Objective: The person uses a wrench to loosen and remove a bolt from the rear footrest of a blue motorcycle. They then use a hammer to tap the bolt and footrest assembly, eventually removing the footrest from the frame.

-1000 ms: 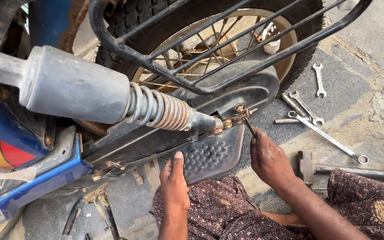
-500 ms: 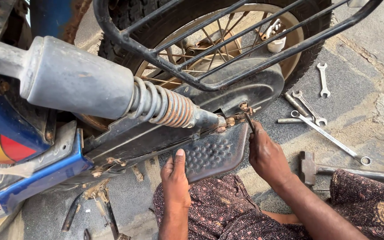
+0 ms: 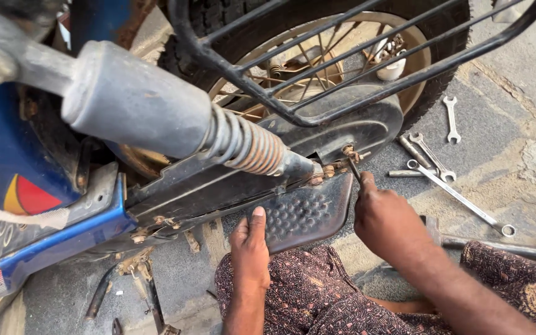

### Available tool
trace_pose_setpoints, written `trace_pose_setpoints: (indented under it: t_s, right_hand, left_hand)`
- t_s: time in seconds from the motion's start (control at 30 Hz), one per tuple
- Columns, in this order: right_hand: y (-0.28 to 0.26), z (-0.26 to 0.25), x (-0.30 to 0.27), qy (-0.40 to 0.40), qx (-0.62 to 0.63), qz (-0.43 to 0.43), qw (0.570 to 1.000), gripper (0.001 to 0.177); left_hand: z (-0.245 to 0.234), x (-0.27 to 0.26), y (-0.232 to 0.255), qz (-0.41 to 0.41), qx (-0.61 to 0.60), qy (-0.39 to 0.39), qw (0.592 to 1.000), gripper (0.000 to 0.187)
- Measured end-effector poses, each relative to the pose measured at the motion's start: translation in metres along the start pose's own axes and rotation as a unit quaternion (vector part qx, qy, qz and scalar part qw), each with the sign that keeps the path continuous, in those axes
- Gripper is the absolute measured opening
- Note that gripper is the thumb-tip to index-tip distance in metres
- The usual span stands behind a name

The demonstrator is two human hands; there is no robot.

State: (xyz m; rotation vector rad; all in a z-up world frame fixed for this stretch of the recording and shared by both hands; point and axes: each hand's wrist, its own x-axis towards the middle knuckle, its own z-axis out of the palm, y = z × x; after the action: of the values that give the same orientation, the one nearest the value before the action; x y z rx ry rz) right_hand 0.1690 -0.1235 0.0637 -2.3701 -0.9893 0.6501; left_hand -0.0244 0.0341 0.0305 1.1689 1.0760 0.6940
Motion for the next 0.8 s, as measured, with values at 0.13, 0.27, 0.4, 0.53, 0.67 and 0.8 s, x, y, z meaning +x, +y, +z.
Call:
trace_pose_setpoints:
  t_s: [0.13,0.27,0.4,0.53,0.67,0.8]
  right_hand:
    - [-0.005,-0.016,0.006,-0.009,-0.046,-0.032,0.998,0.057]
    - [0.0,-0.022,0.025,-0.066,-0.077,-0.006,0.995,0.034]
    - [0.016,-0.009,0.028,-0.115,-0.11,-0.048,0.986,0.018]
    - [-0.004,-0.023,-0.009,-0.06,-0.127,-0.023,0.99,0.018]
    - [0.024,0.01,-0.016,-0.058,-0.042,0.023,0.997,0.029]
    - [0.046,0.045,-0.005,0.027,0.001,-0.031,0.999,0.029]
  left_hand:
    - [-0.006,0.003,-0.008,0.024,0.029,0.002,0.999,0.038]
    - [-0.008,0.002,-0.007,0.03,0.07,0.015,0.997,0.042]
    - [-0.007,-0.002,-0.002,0.018,0.057,0.005,0.998,0.038]
    - [0.001,-0.011,0.021,-0.026,0.028,-0.01,0.999,0.031]
    - [-0.004,-0.003,0.004,-0.009,0.015,-0.014,1.0,0.035]
    - [0.0,-0.003,0.006,-0.009,0.005,-0.013,1.0,0.033]
